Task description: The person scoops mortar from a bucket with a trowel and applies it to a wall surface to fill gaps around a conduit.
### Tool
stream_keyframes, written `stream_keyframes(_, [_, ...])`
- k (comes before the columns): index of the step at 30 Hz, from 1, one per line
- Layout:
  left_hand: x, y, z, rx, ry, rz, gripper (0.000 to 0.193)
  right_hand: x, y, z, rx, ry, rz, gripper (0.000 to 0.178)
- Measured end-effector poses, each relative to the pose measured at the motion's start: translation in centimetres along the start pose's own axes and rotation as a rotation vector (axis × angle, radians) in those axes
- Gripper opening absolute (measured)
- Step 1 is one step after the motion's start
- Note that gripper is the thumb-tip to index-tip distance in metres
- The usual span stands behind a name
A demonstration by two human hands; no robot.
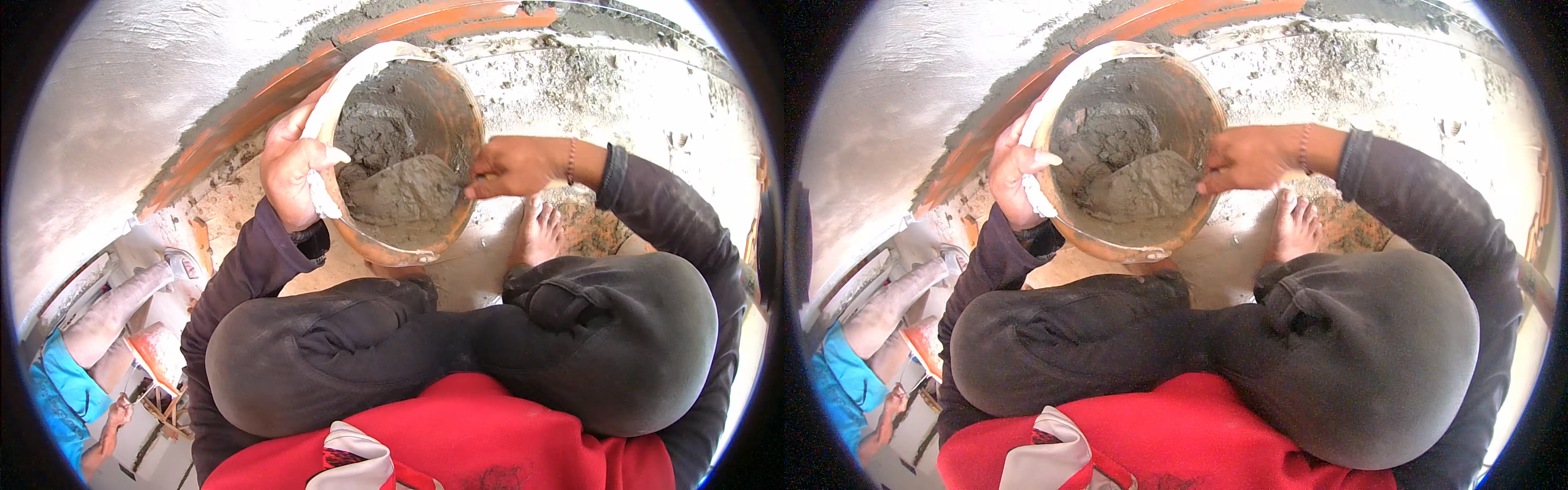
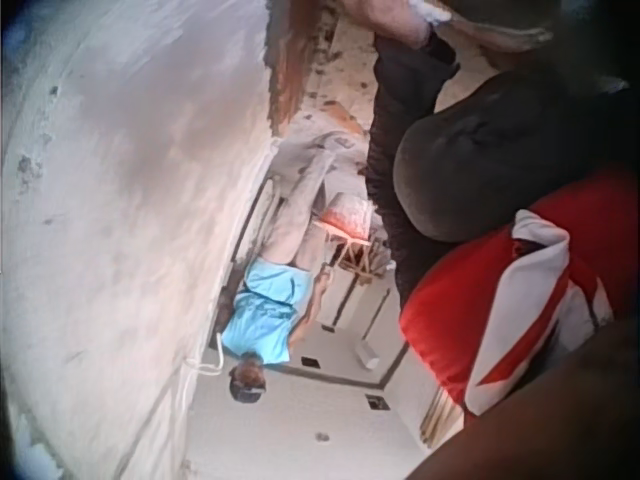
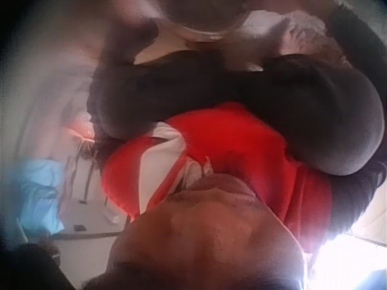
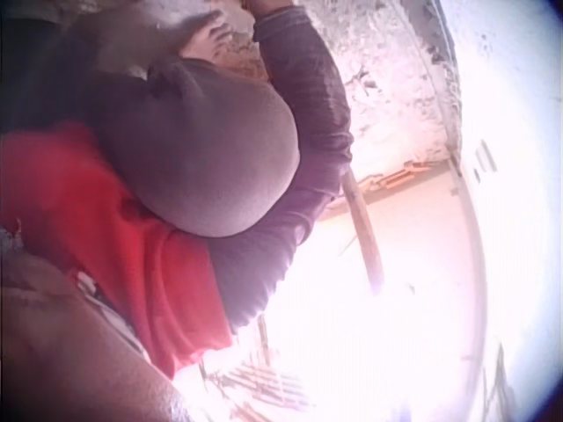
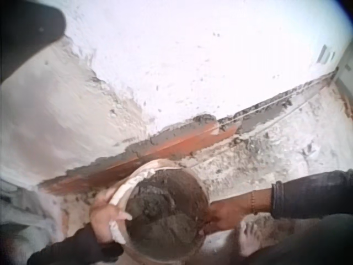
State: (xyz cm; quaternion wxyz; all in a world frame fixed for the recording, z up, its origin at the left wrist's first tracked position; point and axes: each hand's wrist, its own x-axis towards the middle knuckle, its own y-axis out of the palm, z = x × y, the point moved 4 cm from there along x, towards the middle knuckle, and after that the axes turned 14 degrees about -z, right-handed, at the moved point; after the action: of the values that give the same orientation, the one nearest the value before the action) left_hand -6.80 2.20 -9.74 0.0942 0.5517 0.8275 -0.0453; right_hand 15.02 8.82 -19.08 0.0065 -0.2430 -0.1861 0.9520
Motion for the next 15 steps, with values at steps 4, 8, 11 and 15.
stream_keyframes(4, [-0.3, -1.1, -0.5, 0.166, 0.113, -0.025, 0.072, -2.8, 0.9, -0.8, 0.221, 0.034, -0.05, 0.037])
stream_keyframes(8, [0.1, -3.2, 0.5, 0.172, 0.054, -0.077, 0.07, -6.9, 1.5, -2.0, 0.499, 0.032, -0.264, 0.019])
stream_keyframes(11, [-0.1, -5.8, 1.3, 0.176, 0.223, -0.049, 0.052, -10.6, 0.9, -2.8, 0.717, 0.082, -0.384, 0.008])
stream_keyframes(15, [0.0, -8.5, 3.2, -0.015, 0.107, -0.063, 0.053, -16.3, 2.7, -4.2, 1.252, 0.271, -0.79, 0.012])
